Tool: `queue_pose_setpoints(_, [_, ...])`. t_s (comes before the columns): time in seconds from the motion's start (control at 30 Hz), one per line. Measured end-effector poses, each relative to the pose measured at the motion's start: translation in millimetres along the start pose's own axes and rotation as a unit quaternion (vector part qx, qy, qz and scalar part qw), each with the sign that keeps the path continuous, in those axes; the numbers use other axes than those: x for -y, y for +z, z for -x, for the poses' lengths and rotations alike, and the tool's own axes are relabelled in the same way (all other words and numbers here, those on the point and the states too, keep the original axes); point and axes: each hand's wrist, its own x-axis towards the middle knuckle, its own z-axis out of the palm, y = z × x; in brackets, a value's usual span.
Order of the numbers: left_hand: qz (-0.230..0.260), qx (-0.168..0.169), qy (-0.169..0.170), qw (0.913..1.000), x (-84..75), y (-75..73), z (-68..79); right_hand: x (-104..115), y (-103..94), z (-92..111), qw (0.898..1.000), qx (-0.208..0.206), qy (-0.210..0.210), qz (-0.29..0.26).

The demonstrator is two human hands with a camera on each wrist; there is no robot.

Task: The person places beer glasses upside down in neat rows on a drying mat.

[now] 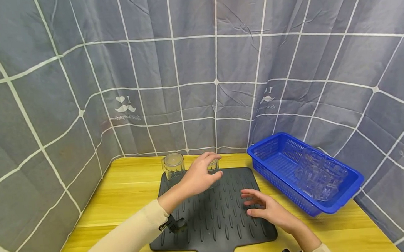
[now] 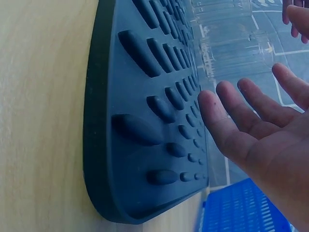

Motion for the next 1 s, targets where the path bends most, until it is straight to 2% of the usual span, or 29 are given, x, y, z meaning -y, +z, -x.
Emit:
queue_pose_setpoints(0.3, [0.004, 0.012, 0.012, 0.9998, -5.9, 4.3, 16.6, 3.0, -4.0, 0.0, 1.000, -0.015, -0.008, 0.012])
queue_pose_setpoints(0.53, [0.014, 0.032, 0.000, 0.9994, -12.3, 3.1, 34.9, 2.4, -3.3, -2.0, 1.000, -0.013, -0.004, 0.018])
queue_pose_setpoints(1.0, [0.066, 0.041, -0.006, 0.9970, -0.4, 13.2, 61.0, 3.5, -3.3, -5.4, 1.000, -0.011, -0.001, 0.018])
